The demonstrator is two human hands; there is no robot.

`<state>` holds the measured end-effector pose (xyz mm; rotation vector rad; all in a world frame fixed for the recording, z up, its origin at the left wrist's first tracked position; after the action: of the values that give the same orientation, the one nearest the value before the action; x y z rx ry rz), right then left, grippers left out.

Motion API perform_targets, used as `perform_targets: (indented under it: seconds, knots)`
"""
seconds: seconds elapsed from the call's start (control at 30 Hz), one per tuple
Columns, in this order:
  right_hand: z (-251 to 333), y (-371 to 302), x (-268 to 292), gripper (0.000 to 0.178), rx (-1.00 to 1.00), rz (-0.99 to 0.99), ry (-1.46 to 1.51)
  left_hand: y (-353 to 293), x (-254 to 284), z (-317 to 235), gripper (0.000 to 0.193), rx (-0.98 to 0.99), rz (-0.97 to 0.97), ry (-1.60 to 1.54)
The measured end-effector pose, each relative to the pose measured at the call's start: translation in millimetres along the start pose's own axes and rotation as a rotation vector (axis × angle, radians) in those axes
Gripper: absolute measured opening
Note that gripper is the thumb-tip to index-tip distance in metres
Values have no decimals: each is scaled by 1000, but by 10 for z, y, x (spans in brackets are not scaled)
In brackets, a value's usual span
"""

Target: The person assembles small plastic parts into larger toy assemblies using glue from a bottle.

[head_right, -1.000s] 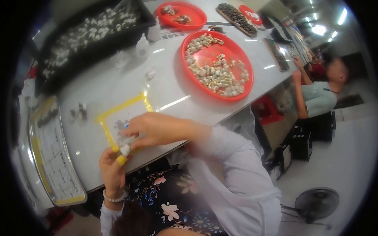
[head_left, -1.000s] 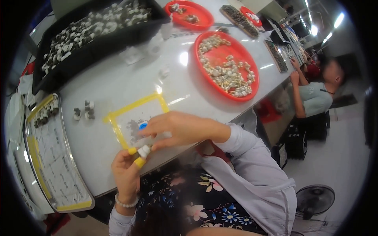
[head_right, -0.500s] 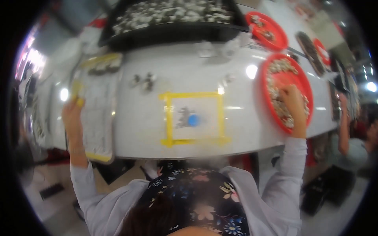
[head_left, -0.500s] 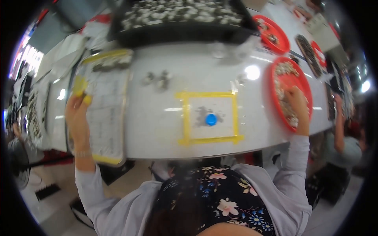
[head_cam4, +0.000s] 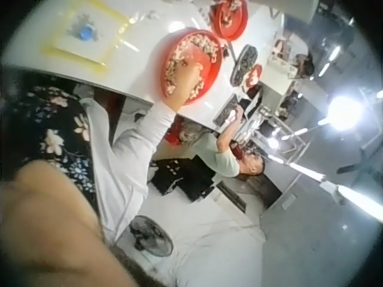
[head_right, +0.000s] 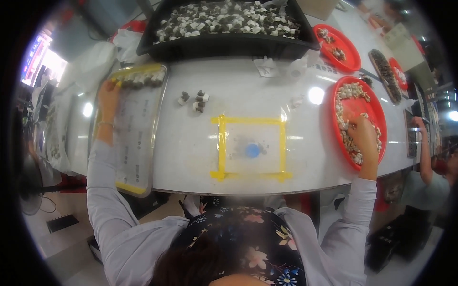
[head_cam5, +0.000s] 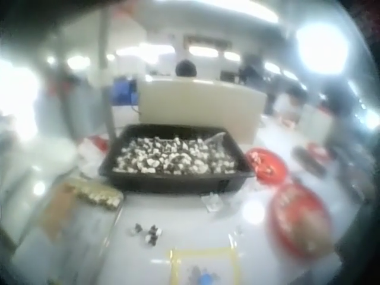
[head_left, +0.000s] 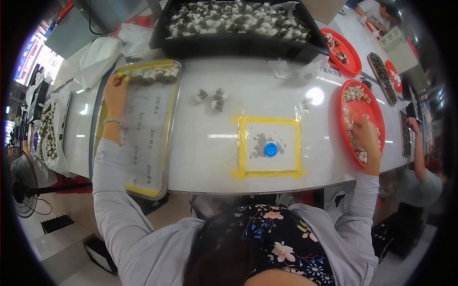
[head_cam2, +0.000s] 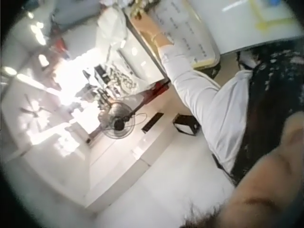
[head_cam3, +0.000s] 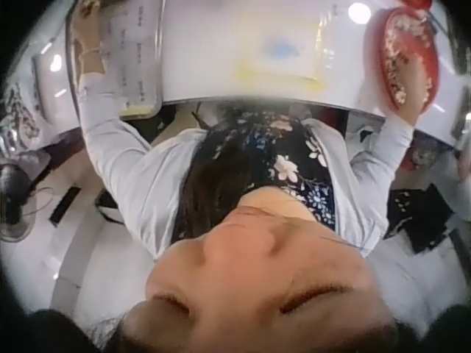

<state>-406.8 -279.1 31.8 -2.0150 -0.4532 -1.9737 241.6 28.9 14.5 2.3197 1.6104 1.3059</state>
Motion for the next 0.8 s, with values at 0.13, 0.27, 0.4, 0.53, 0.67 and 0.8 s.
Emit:
perform_targets:
  seconds: [0.13,0.27,0.4,0.53,0.67,0.8]
  knots:
    - [134,-16,84,19,13,-3,-52,12,-14,40,29,-42,124,20]
    - [165,-38,190,22,-81,-37,-24,-248,77,-399,29,-99,-29,-38]
    - [173,-147,336,23,-79,-228,325,-924,-385,-1620,33,-351,493,-165]
    - [1288,-449,466,26,405,-109,455,-1255,-681,-1934,33,-587,533,-155]
    - [1895,-714,173,28,650,55,635,-1274,-898,-1838,26,-514,679,-52]
    - [2112,-758,110,26,734,59,647,-1329,-798,-1920,17,-258,753,-226]
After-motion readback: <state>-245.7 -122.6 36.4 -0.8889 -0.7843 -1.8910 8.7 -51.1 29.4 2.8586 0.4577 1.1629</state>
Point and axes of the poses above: each hand's wrist, its own y-axis towards the middle knuckle, its own x-axis out of the back of the hand, z = x × y, the point moved 8 cm from there along y, towards the middle knuckle, and after that the axes turned 6 degrees about -y, right-handed, at the moved point
